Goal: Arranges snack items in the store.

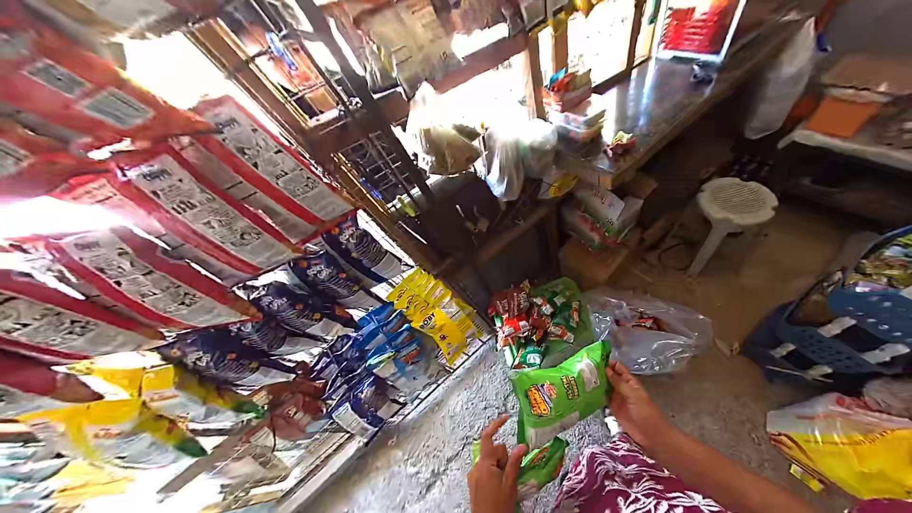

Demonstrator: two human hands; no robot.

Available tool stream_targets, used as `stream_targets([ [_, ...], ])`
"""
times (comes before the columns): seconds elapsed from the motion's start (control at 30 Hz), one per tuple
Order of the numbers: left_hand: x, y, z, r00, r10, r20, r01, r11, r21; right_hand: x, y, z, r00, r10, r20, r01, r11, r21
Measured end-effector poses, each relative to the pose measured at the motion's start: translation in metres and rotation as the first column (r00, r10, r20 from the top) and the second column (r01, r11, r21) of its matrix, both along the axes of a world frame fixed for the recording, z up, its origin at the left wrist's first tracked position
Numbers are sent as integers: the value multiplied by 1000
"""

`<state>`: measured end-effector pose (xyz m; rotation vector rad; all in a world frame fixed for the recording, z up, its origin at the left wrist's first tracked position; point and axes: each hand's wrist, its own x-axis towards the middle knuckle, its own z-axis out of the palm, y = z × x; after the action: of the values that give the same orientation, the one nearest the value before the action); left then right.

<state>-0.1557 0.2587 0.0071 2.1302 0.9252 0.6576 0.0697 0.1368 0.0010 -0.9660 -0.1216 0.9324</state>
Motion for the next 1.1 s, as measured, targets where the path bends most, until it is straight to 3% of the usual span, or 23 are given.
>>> stream_targets([
  [0.13, 11, -17, 15, 982, -165, -89, 174, 980, 96, 17, -19, 10, 1000, -7, -1, 7, 997, 77],
  [0.33, 56, -51, 34, 965, -237, -115, 256, 948, 190, 68, -52, 19, 1000, 16, 21, -19, 991, 130],
  [0.6, 132, -77, 36, 924, -380, -42, 382, 923, 45, 141, -95, 16, 999, 54, 4, -54, 988, 145],
  [0.8, 163, -93, 31, 898, -414, 147, 427, 902, -64, 162, -109, 2, 991, 2, -137, 15, 992, 123],
  [0.93, 173, -102, 39, 853, -498, 153, 508, 860, -33, 160, -112, -19, 995, -37, -94, 34, 999, -37],
  [1.1, 174, -104, 42, 781, -607, 146, 615, 789, -9, 144, -134, -42, 990, 125, -59, -137, 937, -322],
])
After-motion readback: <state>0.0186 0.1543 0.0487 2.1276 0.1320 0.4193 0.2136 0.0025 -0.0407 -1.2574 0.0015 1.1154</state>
